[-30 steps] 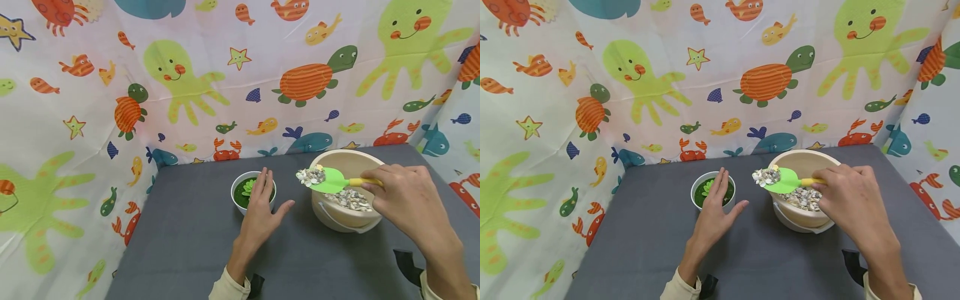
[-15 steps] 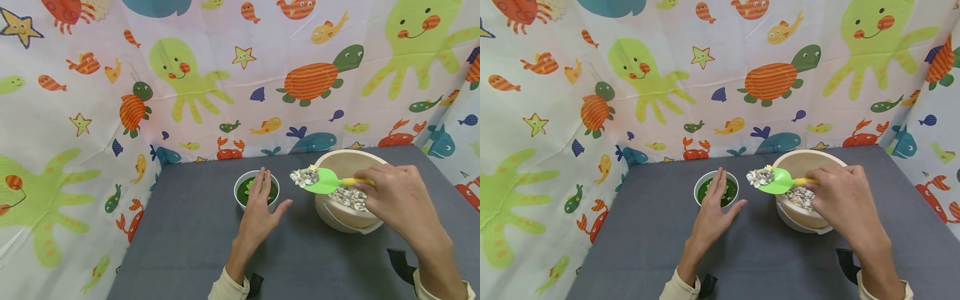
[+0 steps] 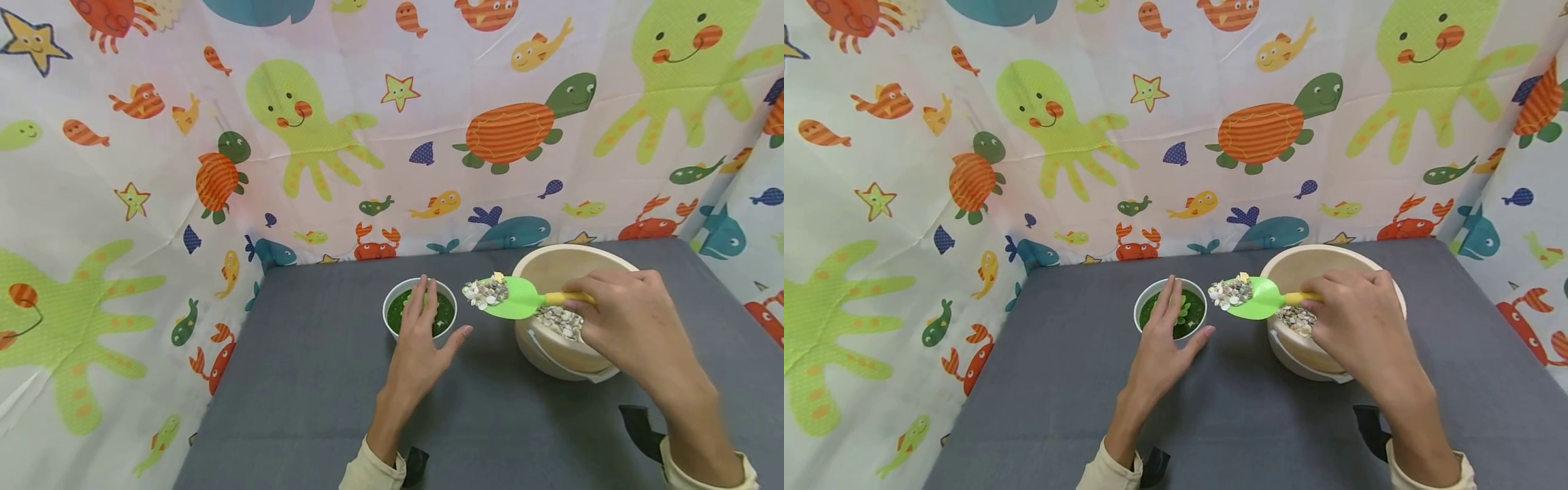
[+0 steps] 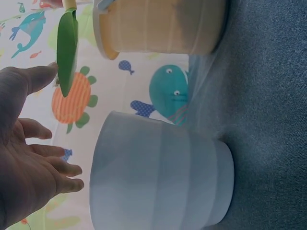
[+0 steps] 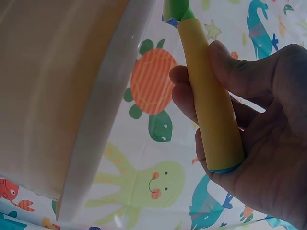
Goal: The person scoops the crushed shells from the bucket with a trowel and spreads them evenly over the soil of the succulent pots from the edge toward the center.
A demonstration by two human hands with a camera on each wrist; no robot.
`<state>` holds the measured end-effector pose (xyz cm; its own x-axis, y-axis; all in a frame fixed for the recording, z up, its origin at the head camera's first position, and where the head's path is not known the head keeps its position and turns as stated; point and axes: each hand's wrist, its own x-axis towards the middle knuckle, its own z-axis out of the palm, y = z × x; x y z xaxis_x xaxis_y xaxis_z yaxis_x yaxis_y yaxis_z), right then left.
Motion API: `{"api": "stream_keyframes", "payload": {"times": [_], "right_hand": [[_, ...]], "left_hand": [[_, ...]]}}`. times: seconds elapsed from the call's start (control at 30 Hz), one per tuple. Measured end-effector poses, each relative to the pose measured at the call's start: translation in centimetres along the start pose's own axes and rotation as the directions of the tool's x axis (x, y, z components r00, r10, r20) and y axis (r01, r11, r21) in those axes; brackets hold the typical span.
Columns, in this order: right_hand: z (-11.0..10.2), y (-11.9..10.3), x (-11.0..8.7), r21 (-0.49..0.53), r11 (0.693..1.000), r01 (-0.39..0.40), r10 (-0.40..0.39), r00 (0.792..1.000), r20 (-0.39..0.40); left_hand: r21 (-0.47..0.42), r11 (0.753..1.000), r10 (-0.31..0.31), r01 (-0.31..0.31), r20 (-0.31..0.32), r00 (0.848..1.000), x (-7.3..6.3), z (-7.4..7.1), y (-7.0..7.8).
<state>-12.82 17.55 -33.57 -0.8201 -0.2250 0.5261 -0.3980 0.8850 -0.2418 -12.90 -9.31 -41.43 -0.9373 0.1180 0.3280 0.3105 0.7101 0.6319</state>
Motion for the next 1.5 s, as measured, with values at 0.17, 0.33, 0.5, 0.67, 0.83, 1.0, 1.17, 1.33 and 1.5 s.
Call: {"api": "stream_keyframes", "payload": {"times": [0.17,0.33,0.5,0.67,0.83,1.0,1.17,1.33,1.5], "right_hand": [[0.3,-0.1,0.1,0.0,1.0,0.008,-0.008,1.0,-0.002],[0.6,-0.3,0.3,0.018,1.0,0.003,-0.003,1.0,0.01],[0.9,-0.6,0.4,0.039,0.999,0.022,-0.022,1.0,-0.006],[1.2,-0.9,0.6,0.043,0.999,0.033,-0.032,0.999,-0.014],[1.5,-1.3,0.8,0.028,0.999,0.031,-0.031,0.999,-0.008],[1.7,-1.6,0.9,0.031,0.999,0.029,-0.029,1.0,-0.002],[1.9,-1.6,1.1,0.04,0.999,0.03,-0.031,0.999,0.014],[2.1,-1.7,1.2,0.049,0.998,0.033,-0.034,0.999,0.018],[2.2,-1.9,1.3,0.051,0.998,0.042,-0.043,0.999,0.013]], "left_hand": [[-0.02,1.0,0.004,-0.004,-0.013,1.0,-0.1,-0.1,-0.3],[-0.032,0.999,-0.005,0.004,-0.027,1.0,-0.3,-0.2,-0.6],[-0.033,0.999,-0.02,0.019,-0.041,0.999,-0.4,-0.2,-0.9],[-0.033,0.999,-0.031,0.03,-0.054,0.998,-0.4,-0.3,-1.1],[-0.031,0.999,-0.046,0.044,-0.056,0.997,-0.4,-0.4,-1.2],[-0.033,0.998,-0.048,0.046,-0.06,0.997,-0.4,-0.5,-1.5],[-0.056,0.997,-0.048,0.044,-0.062,0.997,-0.5,-0.7,-1.8],[-0.071,0.997,-0.047,0.043,-0.069,0.996,-0.5,-0.9,-2.0],[-0.063,0.997,-0.042,0.036,-0.084,0.996,-0.5,-1.0,-2.4]]}}
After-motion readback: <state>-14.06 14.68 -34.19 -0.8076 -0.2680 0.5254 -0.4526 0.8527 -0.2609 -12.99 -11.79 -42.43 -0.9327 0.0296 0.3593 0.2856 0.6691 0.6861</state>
